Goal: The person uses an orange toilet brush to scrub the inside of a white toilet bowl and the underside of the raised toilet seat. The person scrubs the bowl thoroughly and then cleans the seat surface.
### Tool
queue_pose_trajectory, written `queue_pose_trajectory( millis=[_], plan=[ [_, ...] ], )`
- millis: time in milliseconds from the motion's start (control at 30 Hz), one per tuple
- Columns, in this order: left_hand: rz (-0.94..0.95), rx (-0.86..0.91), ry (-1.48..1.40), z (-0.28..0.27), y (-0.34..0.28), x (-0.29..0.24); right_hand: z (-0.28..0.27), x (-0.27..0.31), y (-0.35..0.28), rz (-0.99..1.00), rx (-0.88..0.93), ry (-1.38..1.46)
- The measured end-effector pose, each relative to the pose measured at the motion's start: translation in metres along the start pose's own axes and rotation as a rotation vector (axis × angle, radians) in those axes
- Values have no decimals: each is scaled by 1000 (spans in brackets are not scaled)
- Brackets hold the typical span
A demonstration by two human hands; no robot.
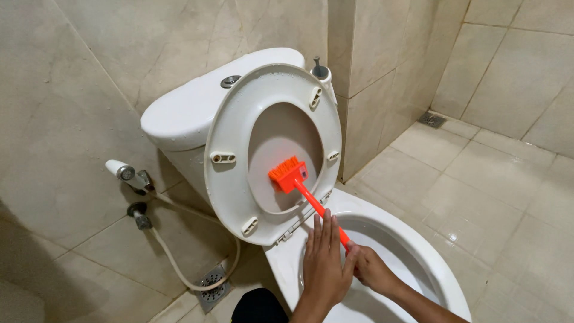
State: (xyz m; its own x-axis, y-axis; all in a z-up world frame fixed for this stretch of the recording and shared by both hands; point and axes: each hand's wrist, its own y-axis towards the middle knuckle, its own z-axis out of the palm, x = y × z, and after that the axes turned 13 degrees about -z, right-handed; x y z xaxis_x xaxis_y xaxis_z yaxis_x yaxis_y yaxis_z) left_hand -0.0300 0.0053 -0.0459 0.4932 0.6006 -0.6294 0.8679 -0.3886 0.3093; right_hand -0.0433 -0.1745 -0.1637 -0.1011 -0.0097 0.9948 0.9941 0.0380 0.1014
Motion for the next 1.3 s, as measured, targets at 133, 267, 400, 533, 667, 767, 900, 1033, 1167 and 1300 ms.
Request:
queue_pose_trajectory(
  millis=[133,267,400,533,667,767,900,1033,1167,1300],
  plan=[
    [53,-25,59,-4,12,1,0,6,12,-27,-25,-20],
    [101,-149,59,-31,40,-18,10,68,34,-107,-79,-109],
    [123,-181,102,-34,44,-21,5,70,38,-50,-69,-28],
    [96,-90,56,-23,26,-6,12,52,23,-3,-60,-47],
    [79,-78,62,-14,16,3,15,42,11,18,-29,-5],
    [88,-88,64,-19,16,0,14,50,11,1,-24,-36],
    [108,-102,81,-20,16,-2,16,79,-1,58,28,23],
    [88,-74,84,-26,17,-6,15,83,-3,83,62,139],
    [130,-93,100,-30,20,-7,14,87,-1,61,58,178],
    [124,-105,102,-29,22,-7,11,79,5,30,112,201]
  ],
)
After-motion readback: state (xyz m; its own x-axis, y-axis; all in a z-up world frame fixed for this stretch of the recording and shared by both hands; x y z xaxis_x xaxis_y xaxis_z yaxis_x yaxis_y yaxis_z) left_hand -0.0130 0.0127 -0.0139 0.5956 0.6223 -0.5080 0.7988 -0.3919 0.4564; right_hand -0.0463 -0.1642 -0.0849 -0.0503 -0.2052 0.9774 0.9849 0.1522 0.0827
